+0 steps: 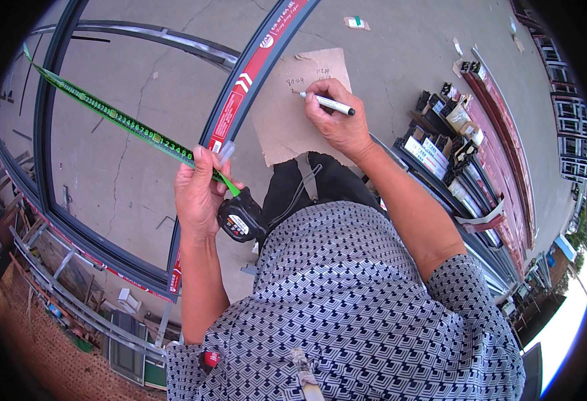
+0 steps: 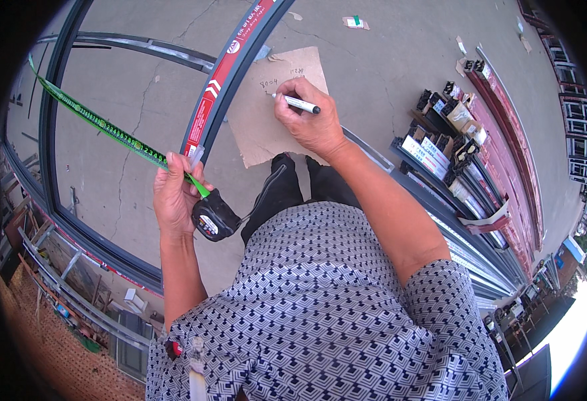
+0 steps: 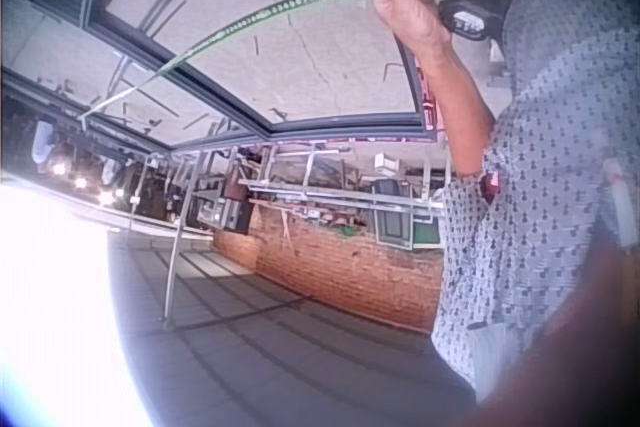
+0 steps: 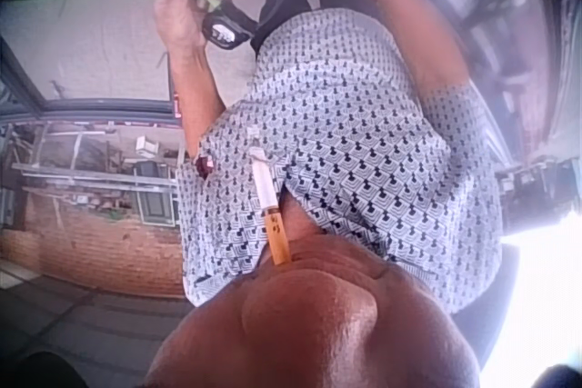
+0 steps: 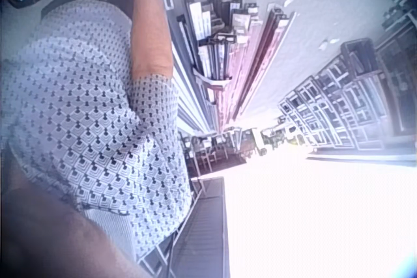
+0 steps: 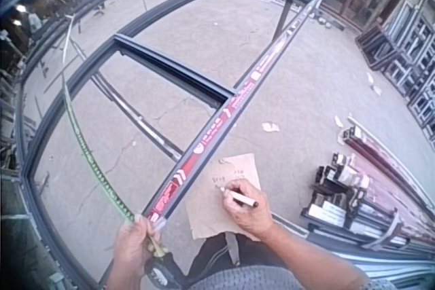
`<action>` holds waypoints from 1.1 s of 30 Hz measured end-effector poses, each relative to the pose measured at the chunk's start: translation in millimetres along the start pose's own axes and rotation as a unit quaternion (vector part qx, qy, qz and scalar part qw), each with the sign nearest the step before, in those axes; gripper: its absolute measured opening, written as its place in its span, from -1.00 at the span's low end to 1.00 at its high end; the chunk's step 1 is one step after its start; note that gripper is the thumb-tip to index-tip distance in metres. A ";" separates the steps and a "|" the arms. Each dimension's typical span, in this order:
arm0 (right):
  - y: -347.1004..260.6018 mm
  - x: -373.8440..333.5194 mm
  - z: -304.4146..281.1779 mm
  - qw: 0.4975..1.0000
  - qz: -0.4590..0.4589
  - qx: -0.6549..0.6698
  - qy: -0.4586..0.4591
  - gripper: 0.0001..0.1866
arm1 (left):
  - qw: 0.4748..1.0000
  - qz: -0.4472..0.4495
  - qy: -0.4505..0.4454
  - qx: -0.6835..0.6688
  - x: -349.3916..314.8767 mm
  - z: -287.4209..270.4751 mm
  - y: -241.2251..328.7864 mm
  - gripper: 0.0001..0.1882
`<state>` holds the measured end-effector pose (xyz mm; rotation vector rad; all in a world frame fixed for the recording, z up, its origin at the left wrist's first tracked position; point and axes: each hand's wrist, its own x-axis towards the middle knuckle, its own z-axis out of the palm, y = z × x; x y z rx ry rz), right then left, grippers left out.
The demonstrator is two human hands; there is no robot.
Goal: The person measures various sections of a large metal window frame using a tape measure and a marker. They record the measurements on a piece of cardboard and briefly check a smartphone. The person is standing in a workshop environment filled with metal profiles.
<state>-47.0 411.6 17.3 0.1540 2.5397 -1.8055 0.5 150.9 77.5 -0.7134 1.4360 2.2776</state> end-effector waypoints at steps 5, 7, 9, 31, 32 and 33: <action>4.6 0.3 2.1 1.000 -0.009 0.002 0.008 -0.88 | 1.000 0.000 -0.002 0.003 0.1 -1.2 -0.4 -0.62; 4.9 0.6 2.4 1.000 0.002 0.017 0.019 -0.88 | 1.000 0.000 0.001 0.002 0.4 -1.6 -0.8 -0.62; 4.5 1.0 2.3 0.998 0.022 0.040 0.034 -0.89 | 1.000 -0.001 -0.001 0.001 0.7 -2.0 -0.6 -0.63; 6.8 -0.2 2.6 0.998 0.037 0.034 0.032 -0.88 | 1.000 -0.004 -0.001 -0.001 -1.9 -4.8 2.1 -0.63; 6.6 -0.2 1.9 0.998 0.035 0.029 0.031 -0.88 | 1.000 -0.005 0.000 -0.003 -1.6 -4.7 2.0 -0.63; 6.3 -0.1 1.4 0.999 0.033 0.024 0.030 -0.88 | 1.000 -0.005 0.000 -0.005 -1.3 -4.7 1.8 -0.63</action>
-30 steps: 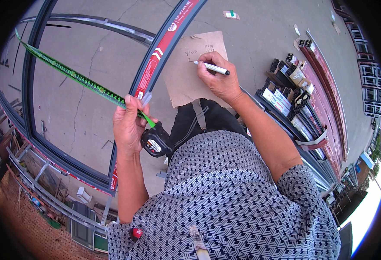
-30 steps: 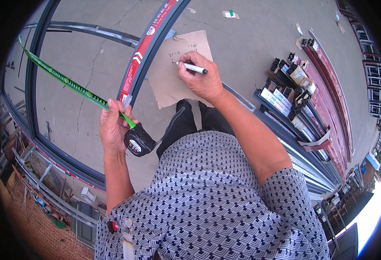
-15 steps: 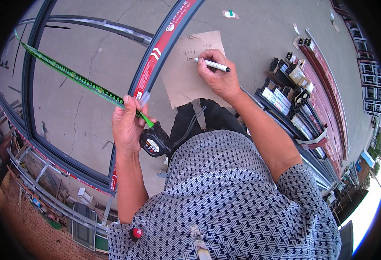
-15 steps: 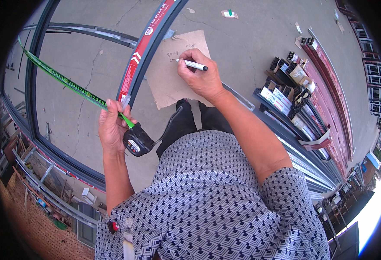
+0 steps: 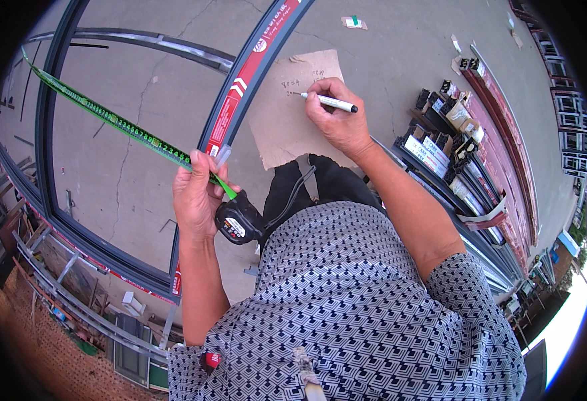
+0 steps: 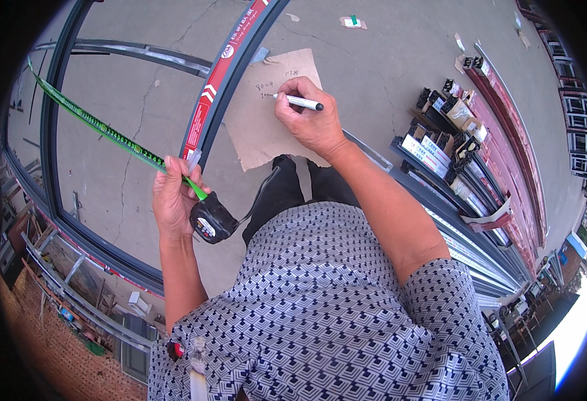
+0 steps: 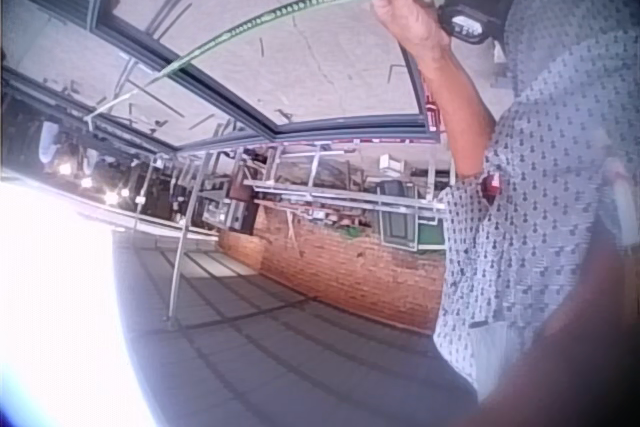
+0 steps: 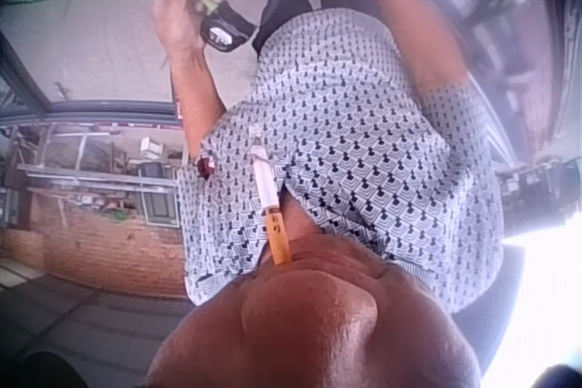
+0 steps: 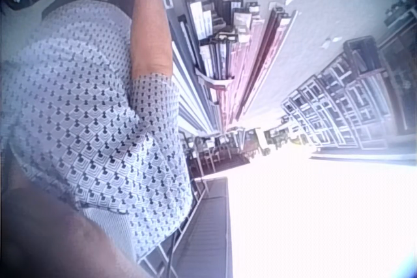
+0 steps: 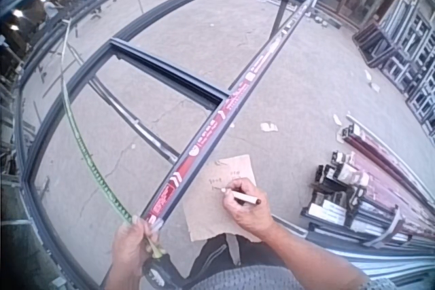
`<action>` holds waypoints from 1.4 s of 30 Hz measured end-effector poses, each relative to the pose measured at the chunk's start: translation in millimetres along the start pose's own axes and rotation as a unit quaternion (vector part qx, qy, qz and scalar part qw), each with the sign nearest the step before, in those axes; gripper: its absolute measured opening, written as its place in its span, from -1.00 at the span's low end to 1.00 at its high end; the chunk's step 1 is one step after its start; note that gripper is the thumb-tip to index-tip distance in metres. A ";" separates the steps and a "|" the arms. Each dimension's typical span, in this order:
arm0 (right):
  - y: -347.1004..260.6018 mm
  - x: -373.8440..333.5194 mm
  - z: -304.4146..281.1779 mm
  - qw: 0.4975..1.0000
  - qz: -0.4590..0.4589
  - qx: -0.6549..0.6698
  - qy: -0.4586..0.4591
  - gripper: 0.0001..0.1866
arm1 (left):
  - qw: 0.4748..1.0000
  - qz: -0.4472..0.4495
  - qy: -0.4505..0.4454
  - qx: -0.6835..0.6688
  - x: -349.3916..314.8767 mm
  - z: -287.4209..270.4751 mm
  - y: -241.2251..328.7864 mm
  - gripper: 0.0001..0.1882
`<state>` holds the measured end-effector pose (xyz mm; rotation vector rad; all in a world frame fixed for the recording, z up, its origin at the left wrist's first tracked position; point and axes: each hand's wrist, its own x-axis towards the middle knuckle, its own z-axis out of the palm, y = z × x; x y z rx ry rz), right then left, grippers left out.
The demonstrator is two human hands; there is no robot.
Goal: The person measures various sections of a large metal window frame using a tape measure and a marker. They record the measurements on a piece of cardboard and briefly check a smartphone. The person is standing in a workshop environment filled with metal profiles.
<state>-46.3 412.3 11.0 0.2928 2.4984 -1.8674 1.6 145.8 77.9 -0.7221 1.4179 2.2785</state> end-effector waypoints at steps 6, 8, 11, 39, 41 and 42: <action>-3.6 -1.2 2.7 1.000 -0.010 -0.003 0.004 -0.88 | 1.000 0.003 -0.010 -0.003 -1.6 -3.8 0.3 -0.63; -3.2 -1.1 2.1 1.000 -0.004 -0.009 0.003 -0.88 | 1.000 0.000 -0.005 0.001 -1.7 -3.7 0.6 -0.63; -4.2 -0.5 0.1 1.000 0.004 -0.017 -0.006 -0.88 | 1.000 -0.002 0.004 0.010 -2.2 -2.3 1.2 -0.63; -28.4 -14.1 -6.1 0.997 0.039 0.057 0.035 -0.91 | 1.000 -0.015 -0.008 0.022 -2.5 -3.0 3.5 -0.62; -35.1 -20.4 -6.7 0.995 0.034 0.084 0.034 -0.90 | 1.000 -0.013 -0.007 0.025 -3.5 -4.3 5.0 -0.62; -39.2 -24.2 -6.6 0.994 0.031 0.098 0.033 -0.89 | 0.999 -0.016 -0.008 0.030 -3.8 -5.4 4.7 -0.62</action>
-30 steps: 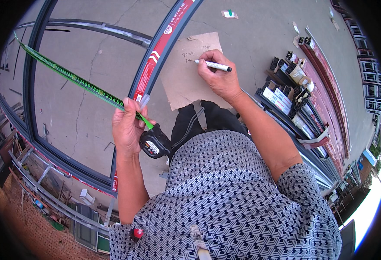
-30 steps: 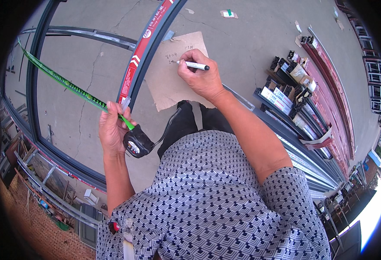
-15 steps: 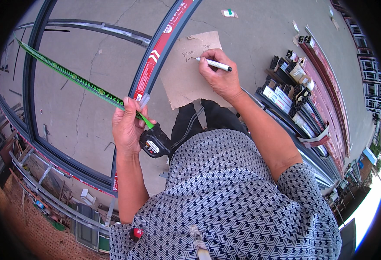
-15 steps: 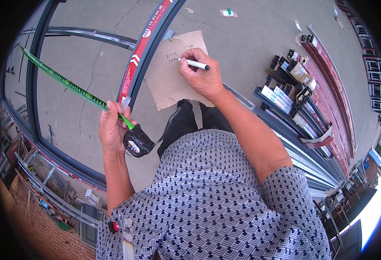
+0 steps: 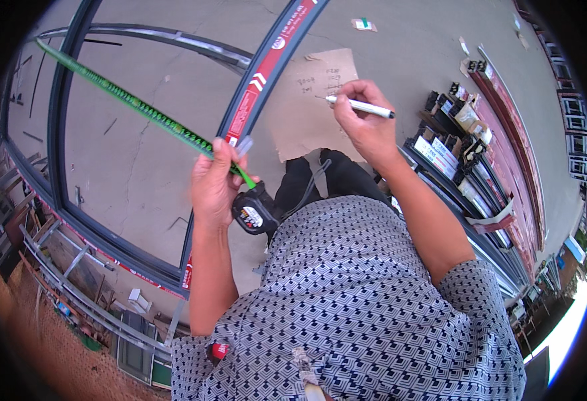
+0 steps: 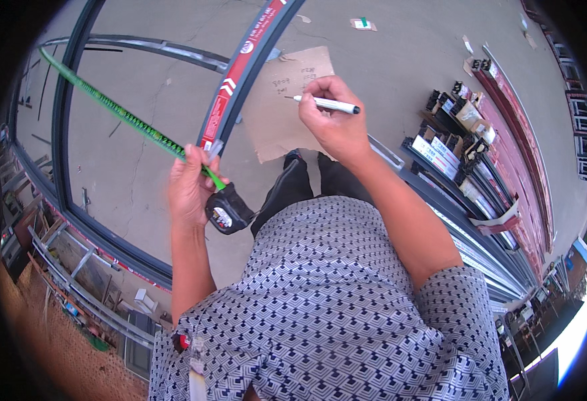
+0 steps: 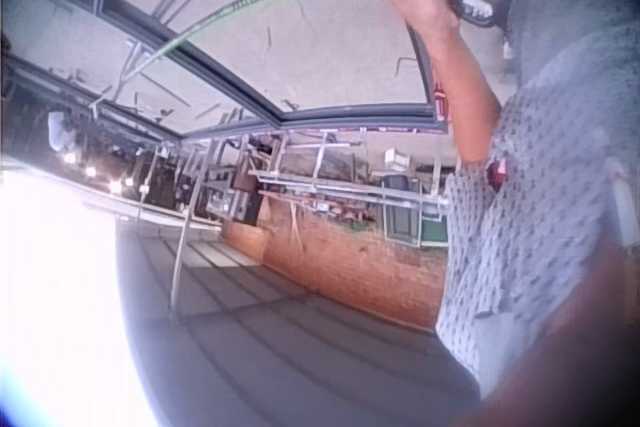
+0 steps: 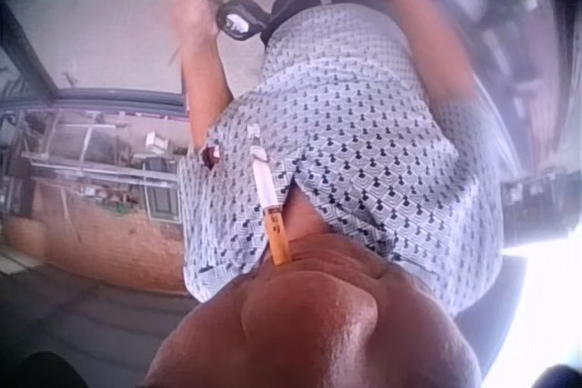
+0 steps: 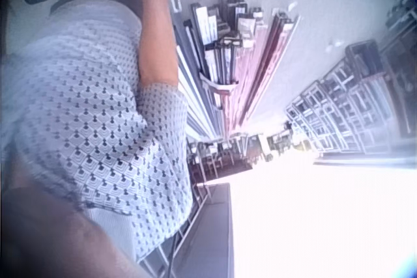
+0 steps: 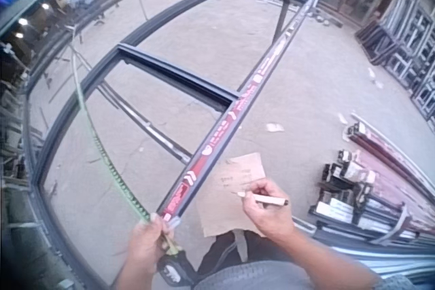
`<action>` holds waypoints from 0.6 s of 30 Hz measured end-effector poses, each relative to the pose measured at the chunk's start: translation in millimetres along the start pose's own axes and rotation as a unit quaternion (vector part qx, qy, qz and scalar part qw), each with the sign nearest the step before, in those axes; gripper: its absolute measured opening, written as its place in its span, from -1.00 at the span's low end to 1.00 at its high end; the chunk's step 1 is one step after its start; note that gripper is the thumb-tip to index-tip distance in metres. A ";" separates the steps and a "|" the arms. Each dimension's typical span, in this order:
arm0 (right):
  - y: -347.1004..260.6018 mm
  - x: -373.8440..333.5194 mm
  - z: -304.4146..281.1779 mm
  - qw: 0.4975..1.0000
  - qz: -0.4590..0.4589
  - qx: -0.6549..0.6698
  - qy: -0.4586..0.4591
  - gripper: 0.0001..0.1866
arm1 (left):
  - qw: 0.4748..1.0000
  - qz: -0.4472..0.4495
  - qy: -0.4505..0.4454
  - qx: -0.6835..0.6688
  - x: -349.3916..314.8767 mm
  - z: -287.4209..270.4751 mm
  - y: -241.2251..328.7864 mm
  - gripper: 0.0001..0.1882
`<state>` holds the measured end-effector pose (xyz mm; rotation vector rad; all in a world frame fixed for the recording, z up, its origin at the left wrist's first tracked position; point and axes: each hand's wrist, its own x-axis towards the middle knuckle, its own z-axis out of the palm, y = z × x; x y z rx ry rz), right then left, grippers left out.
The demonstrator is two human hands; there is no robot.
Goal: The person measures various sections of a large metal window frame using a tape measure and a marker. They record the measurements on a piece of cardboard and briefly check a smartphone. The person is standing in a workshop environment filled with metal profiles.
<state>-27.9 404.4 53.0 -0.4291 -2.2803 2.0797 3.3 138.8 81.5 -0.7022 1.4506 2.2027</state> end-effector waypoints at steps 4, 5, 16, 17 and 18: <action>-33.4 -17.7 9.9 0.987 0.100 0.110 -0.068 -0.85 | 1.000 -0.003 -0.008 -0.011 -3.3 -1.5 2.5 -0.62; -37.0 -20.3 12.5 0.983 0.112 0.117 -0.088 -0.83 | 1.000 -0.001 -0.017 -0.010 -4.0 -2.8 2.4 -0.61; -58.2 -28.9 41.0 0.961 0.162 0.137 -0.177 -0.74 | 0.996 -0.008 -0.081 -0.041 -23.1 2.9 -2.2 -0.59; -60.7 -29.3 41.2 0.961 0.162 0.135 -0.179 -0.74 | 0.995 -0.008 -0.086 -0.040 -24.3 3.2 -1.3 -0.59; -62.9 -29.8 41.6 0.961 0.162 0.133 -0.181 -0.75 | 0.995 -0.007 -0.091 -0.040 -25.4 3.4 -0.2 -0.59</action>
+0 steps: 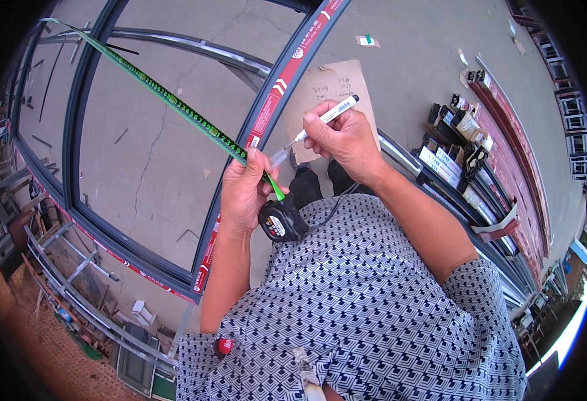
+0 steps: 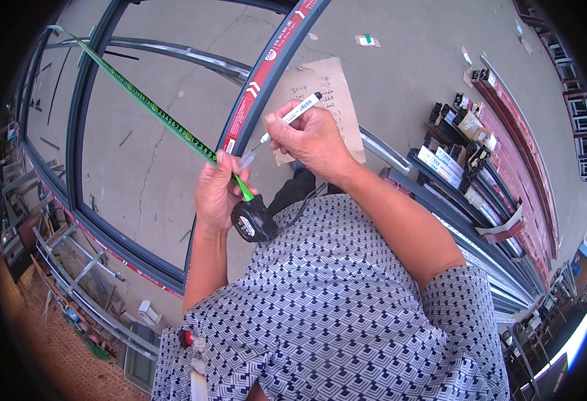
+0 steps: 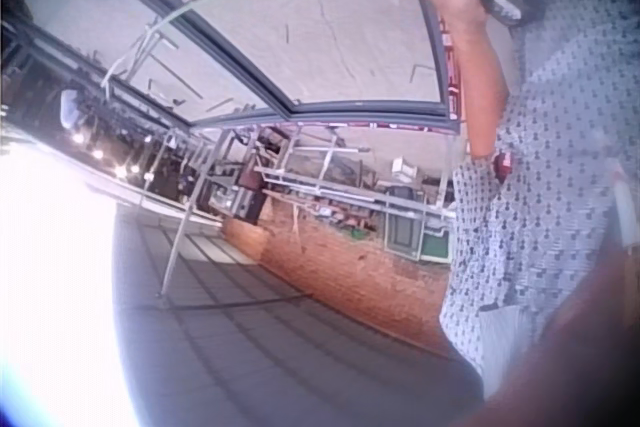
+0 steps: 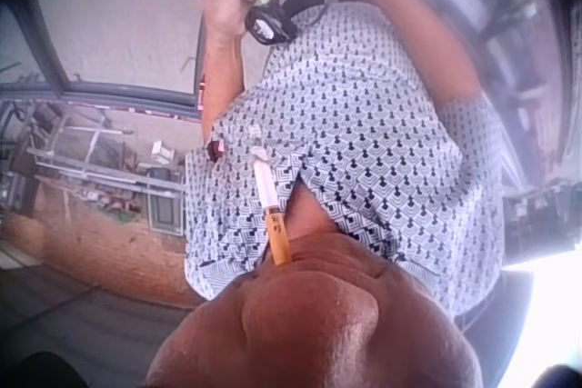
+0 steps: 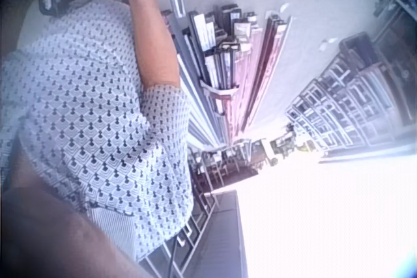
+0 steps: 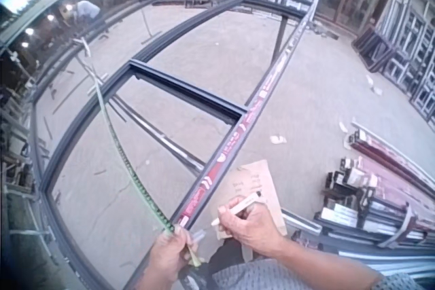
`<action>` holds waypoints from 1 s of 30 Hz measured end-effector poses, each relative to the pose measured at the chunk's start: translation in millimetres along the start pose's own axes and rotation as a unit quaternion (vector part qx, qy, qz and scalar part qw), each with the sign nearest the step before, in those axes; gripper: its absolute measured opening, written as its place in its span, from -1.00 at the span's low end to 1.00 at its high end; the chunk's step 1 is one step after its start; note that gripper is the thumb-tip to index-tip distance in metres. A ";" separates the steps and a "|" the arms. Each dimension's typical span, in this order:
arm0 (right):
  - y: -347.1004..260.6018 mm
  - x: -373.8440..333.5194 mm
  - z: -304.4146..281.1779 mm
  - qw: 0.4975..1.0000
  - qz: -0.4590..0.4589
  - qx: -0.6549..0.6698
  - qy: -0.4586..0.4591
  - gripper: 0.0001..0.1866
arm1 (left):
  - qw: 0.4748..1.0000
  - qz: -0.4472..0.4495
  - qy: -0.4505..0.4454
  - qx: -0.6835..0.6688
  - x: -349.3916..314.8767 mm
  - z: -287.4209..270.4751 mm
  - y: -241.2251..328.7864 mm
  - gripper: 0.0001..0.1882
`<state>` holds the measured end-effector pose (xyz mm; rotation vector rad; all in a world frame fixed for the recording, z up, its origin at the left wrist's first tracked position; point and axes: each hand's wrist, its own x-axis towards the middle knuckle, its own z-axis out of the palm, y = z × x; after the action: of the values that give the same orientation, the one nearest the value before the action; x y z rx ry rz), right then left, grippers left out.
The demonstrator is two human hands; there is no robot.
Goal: The person measures various sections of a large metal window frame using a tape measure and a marker. They record the measurements on a piece of cardboard and briefly check a smartphone. The person is standing in a workshop environment filled with metal profiles.
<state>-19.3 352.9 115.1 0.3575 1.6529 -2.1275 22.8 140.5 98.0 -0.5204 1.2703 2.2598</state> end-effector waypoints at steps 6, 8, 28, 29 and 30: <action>8.5 -5.8 7.2 1.000 0.008 -0.006 -0.013 -0.73 | 1.000 0.004 -0.020 -0.013 -5.4 -2.2 1.3 -0.58; 13.1 -6.7 8.9 1.000 0.005 -0.007 -0.028 -0.73 | 1.000 0.004 -0.026 -0.015 -7.1 -1.4 2.0 -0.58; 28.4 -17.4 36.4 0.990 0.128 0.052 -0.020 -0.64 | 0.999 0.004 0.031 0.039 -15.4 -3.3 -4.8 -0.62; 29.8 -16.9 35.0 0.988 0.142 0.051 -0.016 -0.63 | 0.998 0.005 0.031 0.045 -14.5 -2.3 -6.9 -0.62; 30.7 -16.7 34.7 0.988 0.142 0.053 -0.007 -0.63 | 0.997 0.009 0.041 0.059 -13.7 -1.1 -8.0 -0.61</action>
<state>11.8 316.0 105.3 0.5732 1.3901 -2.0004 38.6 139.9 99.5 -0.5646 1.4437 2.1822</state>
